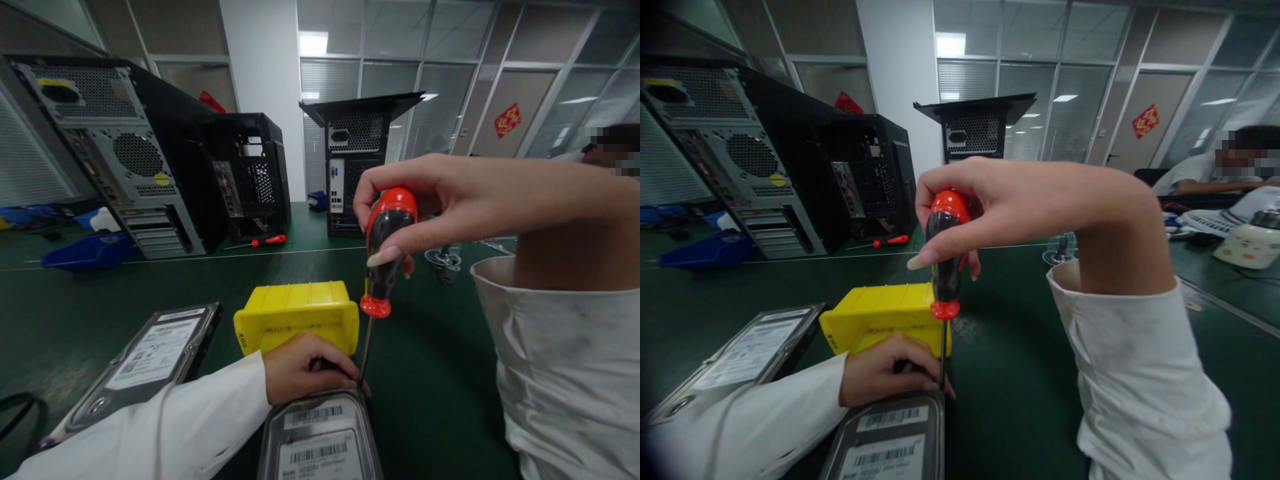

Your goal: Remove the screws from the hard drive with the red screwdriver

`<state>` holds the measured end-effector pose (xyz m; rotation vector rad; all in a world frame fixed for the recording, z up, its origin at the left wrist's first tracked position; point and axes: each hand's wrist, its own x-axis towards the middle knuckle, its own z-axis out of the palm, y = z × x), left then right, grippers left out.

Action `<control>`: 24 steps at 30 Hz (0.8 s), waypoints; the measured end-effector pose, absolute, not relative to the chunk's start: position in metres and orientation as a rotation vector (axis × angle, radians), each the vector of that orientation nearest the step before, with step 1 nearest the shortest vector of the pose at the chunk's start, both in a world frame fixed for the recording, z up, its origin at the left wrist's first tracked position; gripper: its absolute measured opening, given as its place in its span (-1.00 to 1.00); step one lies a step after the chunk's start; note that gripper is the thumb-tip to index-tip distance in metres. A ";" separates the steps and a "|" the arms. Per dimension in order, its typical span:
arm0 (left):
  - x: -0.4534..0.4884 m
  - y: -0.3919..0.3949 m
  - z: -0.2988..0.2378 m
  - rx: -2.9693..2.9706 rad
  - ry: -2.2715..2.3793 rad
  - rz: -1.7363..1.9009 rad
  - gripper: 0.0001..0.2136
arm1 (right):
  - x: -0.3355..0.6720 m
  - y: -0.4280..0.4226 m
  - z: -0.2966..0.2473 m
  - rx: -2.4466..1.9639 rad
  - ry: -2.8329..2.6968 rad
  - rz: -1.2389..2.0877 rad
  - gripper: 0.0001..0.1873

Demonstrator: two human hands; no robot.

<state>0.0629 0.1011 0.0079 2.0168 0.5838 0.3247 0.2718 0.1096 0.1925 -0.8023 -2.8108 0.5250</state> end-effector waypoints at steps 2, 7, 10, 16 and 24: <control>0.063 0.102 0.007 2.016 0.594 0.332 -0.78 | 0.272 0.110 0.193 -0.794 -2.816 0.508 -0.57; 0.062 0.102 0.006 2.011 0.572 0.341 -0.78 | 0.273 0.110 0.193 -0.786 -2.810 0.385 -0.57; 0.063 0.102 0.006 1.995 0.527 0.367 -0.76 | 0.273 0.110 0.192 -0.774 -2.807 0.354 -0.57; 0.064 0.101 0.006 2.017 0.579 0.361 -0.78 | 0.272 0.109 0.193 -0.773 -2.809 0.294 -0.57; 0.063 0.101 0.010 2.013 0.569 0.337 -0.77 | 0.273 0.109 0.193 -0.764 -2.813 0.333 -0.60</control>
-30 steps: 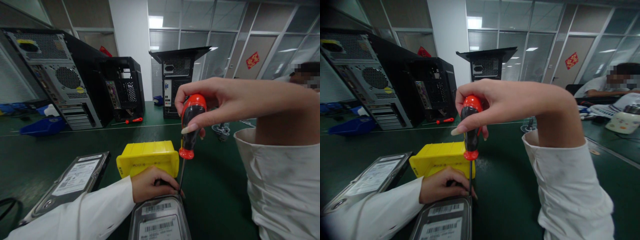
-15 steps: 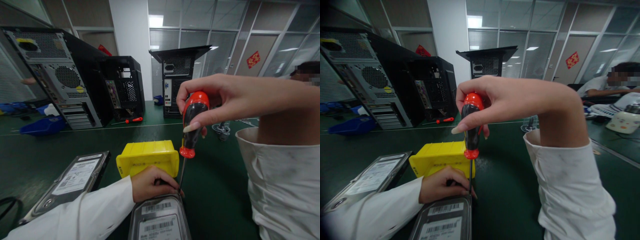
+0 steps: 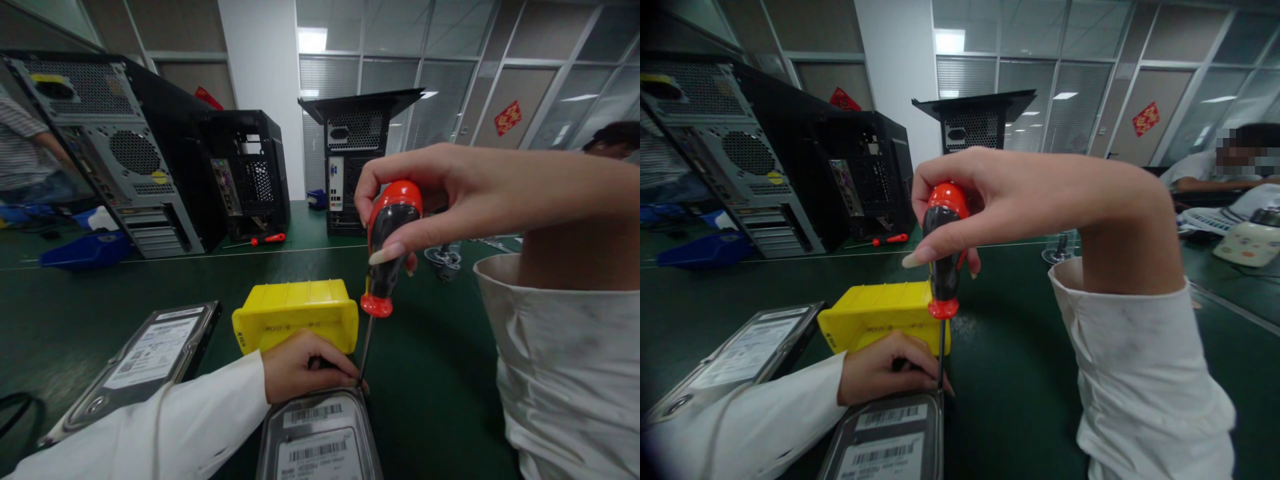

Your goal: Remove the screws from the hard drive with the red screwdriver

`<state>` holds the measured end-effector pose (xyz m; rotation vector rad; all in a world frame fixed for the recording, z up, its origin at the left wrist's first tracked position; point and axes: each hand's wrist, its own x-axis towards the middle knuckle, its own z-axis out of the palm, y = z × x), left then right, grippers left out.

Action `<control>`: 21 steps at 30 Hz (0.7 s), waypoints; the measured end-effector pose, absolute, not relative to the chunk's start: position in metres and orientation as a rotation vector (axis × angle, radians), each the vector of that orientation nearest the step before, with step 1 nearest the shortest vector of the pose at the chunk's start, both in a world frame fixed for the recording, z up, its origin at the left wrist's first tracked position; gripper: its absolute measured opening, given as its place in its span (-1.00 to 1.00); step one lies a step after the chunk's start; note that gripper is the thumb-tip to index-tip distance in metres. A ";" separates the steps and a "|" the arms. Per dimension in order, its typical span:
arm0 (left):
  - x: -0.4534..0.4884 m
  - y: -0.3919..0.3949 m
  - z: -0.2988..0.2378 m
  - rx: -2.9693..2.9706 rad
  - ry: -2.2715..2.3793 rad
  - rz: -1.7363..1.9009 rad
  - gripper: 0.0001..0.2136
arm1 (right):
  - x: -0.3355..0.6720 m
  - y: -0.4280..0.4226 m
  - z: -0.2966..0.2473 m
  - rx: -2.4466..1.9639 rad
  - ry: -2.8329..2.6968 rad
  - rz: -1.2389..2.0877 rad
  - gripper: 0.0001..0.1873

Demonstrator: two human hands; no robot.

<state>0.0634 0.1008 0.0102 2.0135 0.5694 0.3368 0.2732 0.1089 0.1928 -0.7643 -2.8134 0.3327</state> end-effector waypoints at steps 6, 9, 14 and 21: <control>0.063 0.101 0.007 2.019 0.554 0.373 -0.77 | 0.273 0.110 0.193 -0.756 -2.814 0.285 -0.58; 0.062 0.103 0.003 2.042 0.584 0.364 -0.76 | 0.273 0.110 0.193 -0.752 -2.819 0.269 -0.58; 0.062 0.100 0.004 2.035 0.700 0.338 -0.72 | 0.273 0.108 0.194 -0.750 -2.809 0.290 -0.60; 0.070 0.094 0.009 1.953 0.825 0.362 -0.74 | 0.273 0.112 0.192 -0.709 -2.825 0.143 -0.60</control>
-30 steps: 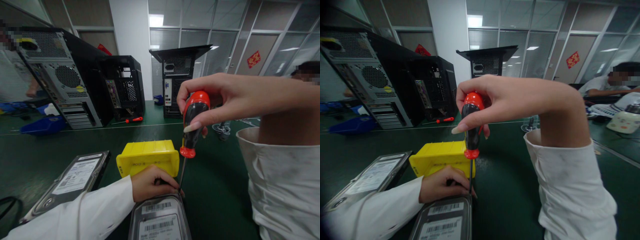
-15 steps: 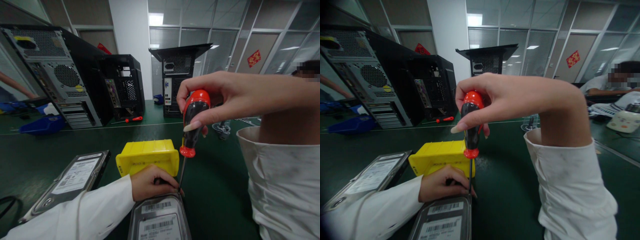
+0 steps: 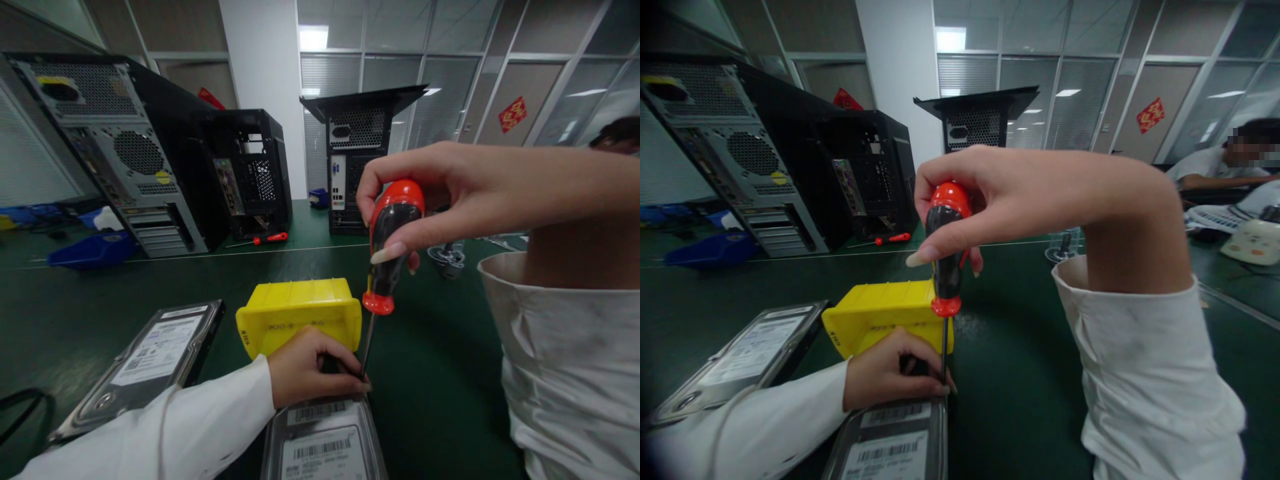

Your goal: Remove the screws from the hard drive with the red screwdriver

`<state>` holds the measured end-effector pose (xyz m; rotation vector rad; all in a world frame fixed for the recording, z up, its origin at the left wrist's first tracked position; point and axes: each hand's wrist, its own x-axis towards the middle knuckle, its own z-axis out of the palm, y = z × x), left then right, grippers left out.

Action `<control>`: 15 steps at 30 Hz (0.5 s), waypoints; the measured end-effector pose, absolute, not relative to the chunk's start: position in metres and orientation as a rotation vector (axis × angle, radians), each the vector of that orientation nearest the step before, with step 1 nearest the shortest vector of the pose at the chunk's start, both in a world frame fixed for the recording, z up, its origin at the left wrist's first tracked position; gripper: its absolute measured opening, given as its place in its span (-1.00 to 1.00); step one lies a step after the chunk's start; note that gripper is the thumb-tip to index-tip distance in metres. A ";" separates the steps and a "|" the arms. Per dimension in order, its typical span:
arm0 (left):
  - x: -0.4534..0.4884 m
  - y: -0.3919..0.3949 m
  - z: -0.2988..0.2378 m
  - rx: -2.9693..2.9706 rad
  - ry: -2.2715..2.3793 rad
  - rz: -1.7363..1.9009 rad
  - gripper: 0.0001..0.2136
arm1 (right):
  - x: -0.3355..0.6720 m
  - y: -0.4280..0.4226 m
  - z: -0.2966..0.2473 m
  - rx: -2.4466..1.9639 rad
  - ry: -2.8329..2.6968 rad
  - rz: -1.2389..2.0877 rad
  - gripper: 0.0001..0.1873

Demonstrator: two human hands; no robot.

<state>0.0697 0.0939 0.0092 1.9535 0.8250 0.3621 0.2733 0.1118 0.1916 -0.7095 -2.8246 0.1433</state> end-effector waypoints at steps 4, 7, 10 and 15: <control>0.068 0.095 0.007 1.980 0.912 0.352 -0.72 | 0.273 0.113 0.191 -0.737 -2.811 0.133 -0.60; 0.065 0.097 0.006 2.004 0.864 0.333 -0.71 | 0.273 0.112 0.192 -0.762 -2.804 0.160 -0.63; 0.063 0.099 0.006 2.006 0.828 0.324 -0.71 | 0.274 0.111 0.192 -0.777 -2.800 0.224 -0.65; 0.062 0.101 0.006 2.016 0.803 0.321 -0.72 | 0.276 0.108 0.193 -0.784 -2.778 0.187 -0.62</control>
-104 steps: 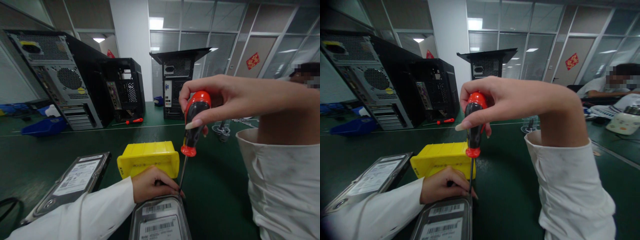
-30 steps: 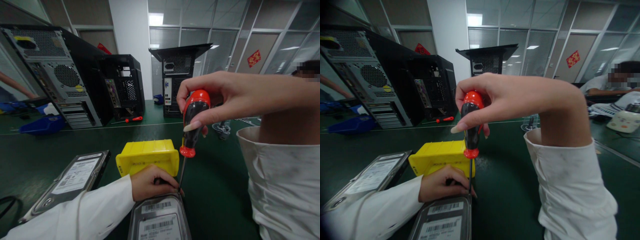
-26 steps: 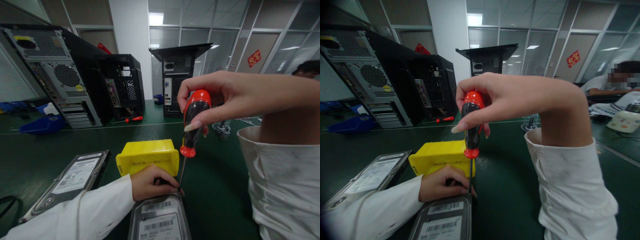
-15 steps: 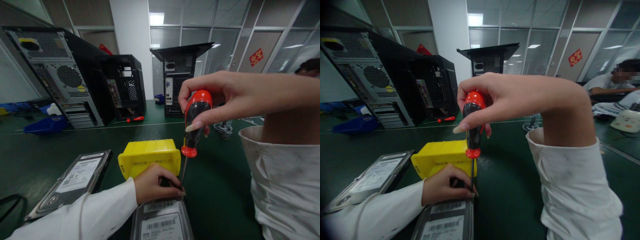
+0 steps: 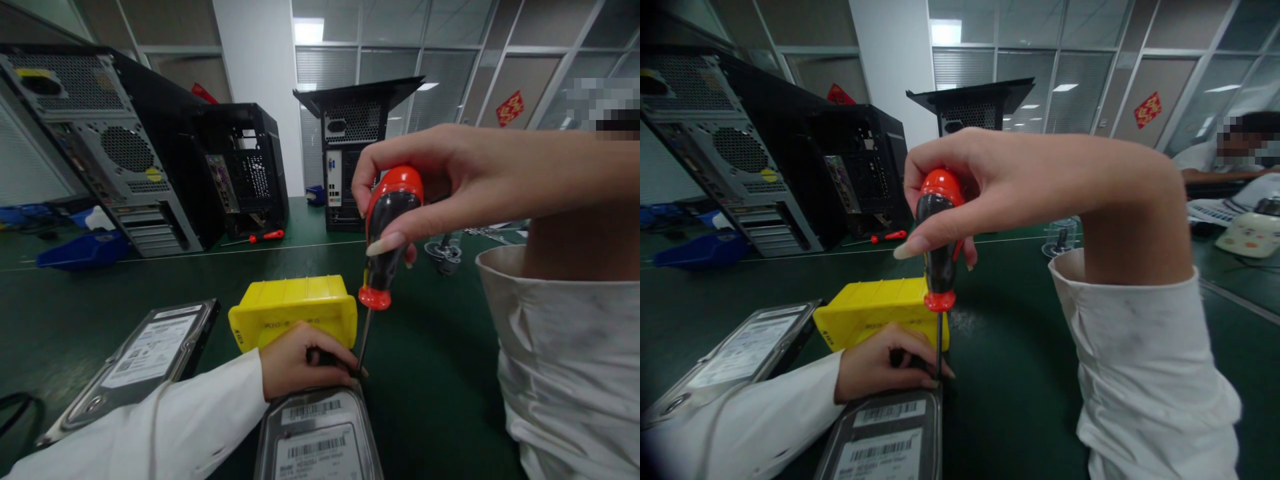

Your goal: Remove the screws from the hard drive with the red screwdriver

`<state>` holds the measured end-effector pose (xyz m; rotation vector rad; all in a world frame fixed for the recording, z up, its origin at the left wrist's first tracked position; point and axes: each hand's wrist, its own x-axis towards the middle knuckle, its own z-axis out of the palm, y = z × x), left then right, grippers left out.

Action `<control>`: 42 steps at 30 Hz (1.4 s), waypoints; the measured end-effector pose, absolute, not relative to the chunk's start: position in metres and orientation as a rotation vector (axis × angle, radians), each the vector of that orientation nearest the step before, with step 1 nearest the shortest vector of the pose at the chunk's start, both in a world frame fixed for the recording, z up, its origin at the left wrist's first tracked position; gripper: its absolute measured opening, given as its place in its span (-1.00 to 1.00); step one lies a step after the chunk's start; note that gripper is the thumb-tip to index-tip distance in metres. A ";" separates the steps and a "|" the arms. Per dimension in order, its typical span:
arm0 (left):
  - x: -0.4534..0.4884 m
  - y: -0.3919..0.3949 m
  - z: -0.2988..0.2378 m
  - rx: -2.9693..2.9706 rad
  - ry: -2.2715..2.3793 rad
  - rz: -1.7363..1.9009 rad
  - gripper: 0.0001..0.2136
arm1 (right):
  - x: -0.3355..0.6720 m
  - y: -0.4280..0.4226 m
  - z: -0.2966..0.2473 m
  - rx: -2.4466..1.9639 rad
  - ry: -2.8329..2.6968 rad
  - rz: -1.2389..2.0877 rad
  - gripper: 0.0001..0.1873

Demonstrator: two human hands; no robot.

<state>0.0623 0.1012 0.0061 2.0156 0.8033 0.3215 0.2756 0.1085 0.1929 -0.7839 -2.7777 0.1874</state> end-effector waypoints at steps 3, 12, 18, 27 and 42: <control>0.062 0.102 0.006 2.027 0.804 0.322 -0.70 | 0.276 0.108 0.193 -0.793 -2.777 0.136 -0.61; 0.062 0.102 0.006 2.028 0.723 0.349 -0.77 | 0.274 0.111 0.193 -0.861 -2.786 0.298 -0.59; 0.063 0.101 0.006 1.982 0.754 0.369 -0.75 | 0.274 0.110 0.192 -0.886 -2.771 0.266 -0.60; 0.064 0.099 0.005 1.909 0.750 0.361 -0.75 | 0.273 0.109 0.193 -0.871 -2.774 0.280 -0.60; 0.064 0.099 0.008 2.004 0.791 0.336 -0.74 | 0.274 0.109 0.193 -0.870 -2.776 0.214 -0.59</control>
